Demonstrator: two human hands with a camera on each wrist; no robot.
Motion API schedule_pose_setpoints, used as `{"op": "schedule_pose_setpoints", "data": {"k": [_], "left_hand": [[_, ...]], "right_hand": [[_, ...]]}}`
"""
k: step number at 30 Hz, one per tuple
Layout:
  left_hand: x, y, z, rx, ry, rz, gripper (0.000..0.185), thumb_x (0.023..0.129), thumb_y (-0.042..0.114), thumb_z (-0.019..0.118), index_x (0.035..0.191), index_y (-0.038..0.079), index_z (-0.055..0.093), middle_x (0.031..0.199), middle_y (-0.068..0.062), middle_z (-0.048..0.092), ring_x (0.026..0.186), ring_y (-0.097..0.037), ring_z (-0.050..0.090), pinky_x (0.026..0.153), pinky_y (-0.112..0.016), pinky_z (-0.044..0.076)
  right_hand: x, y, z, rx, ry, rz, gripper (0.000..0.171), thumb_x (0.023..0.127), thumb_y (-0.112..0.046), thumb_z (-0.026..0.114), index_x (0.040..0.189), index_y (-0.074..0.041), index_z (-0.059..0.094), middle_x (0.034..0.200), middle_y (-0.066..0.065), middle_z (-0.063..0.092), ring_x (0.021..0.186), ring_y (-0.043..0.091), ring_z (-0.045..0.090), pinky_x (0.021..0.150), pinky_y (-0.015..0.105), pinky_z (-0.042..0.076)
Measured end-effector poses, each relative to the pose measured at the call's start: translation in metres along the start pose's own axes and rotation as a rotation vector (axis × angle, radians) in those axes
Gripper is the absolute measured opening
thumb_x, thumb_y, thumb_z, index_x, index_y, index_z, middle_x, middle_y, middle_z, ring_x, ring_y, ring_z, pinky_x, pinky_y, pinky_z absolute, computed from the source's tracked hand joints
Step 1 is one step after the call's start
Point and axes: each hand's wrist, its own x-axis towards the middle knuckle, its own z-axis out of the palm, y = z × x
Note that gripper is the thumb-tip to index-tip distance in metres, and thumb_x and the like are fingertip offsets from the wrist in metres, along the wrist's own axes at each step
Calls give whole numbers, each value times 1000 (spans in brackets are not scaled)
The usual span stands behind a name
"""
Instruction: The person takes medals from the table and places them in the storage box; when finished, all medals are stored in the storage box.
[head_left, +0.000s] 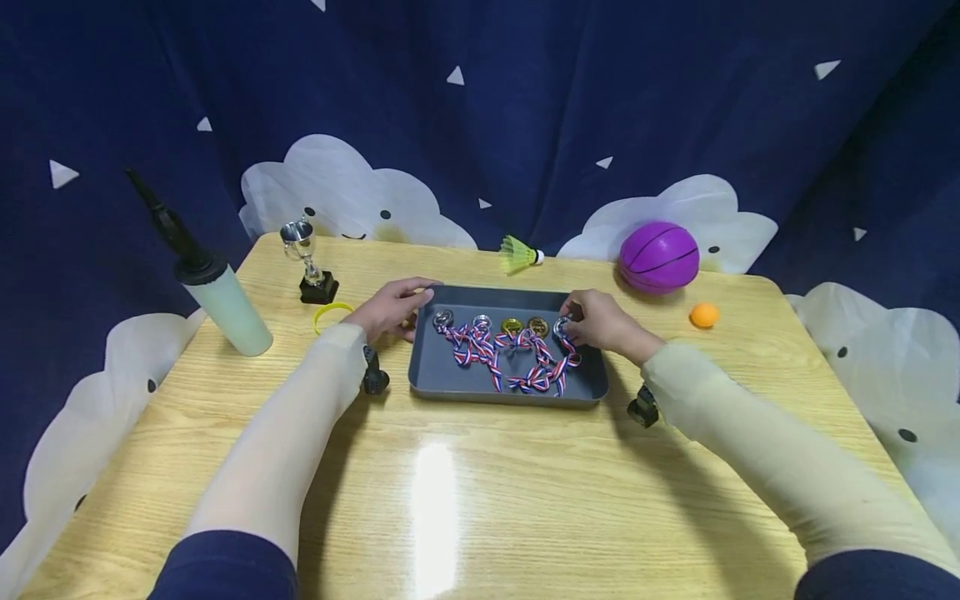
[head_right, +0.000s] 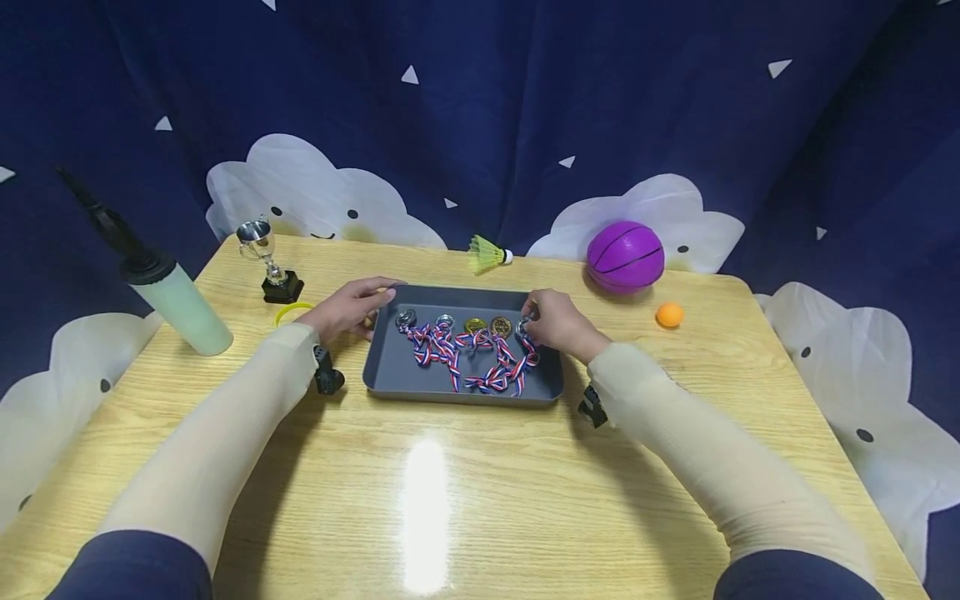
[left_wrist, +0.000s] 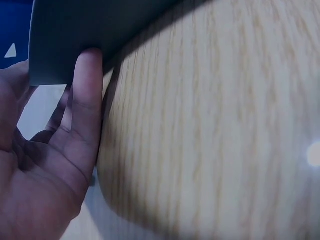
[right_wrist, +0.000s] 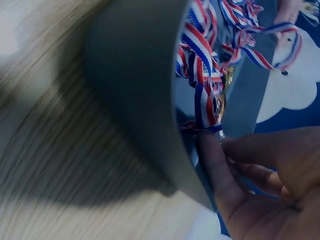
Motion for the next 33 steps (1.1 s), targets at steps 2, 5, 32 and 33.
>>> {"op": "schedule_pose_setpoints", "data": {"k": [2,5,32,33], "left_hand": [[-1,1,1,-2,0,0,44,114,33,43,158,28,47,122,-14,60,78,-17,59,63,-29,59],[-1,3,1,-5,-6,9,44,114,34,43,158,28,47,122,-13,61,79,-17,59,63,-28,59],[3,2,3,-2,-29,26,45,114,33,42,159,27,46,125,-14,61,81,-18,60,64,-28,59],[3,1,2,-4,-27,23,45,114,33,42,158,27,47,126,-14,61,81,-18,60,64,-28,59]], "right_hand": [[3,-2,3,-33,-5,12,16,94,7,66,107,14,62,98,27,70,67,16,73,63,26,64],[7,-2,6,-93,4,30,15,90,9,65,104,13,63,99,26,69,68,17,71,62,25,64],[9,1,15,-443,9,-66,19,91,-1,60,73,-5,56,68,5,56,63,22,57,57,34,51],[10,1,15,-441,10,-69,18,91,-1,61,73,-5,57,68,6,57,63,22,57,57,34,51]]}}
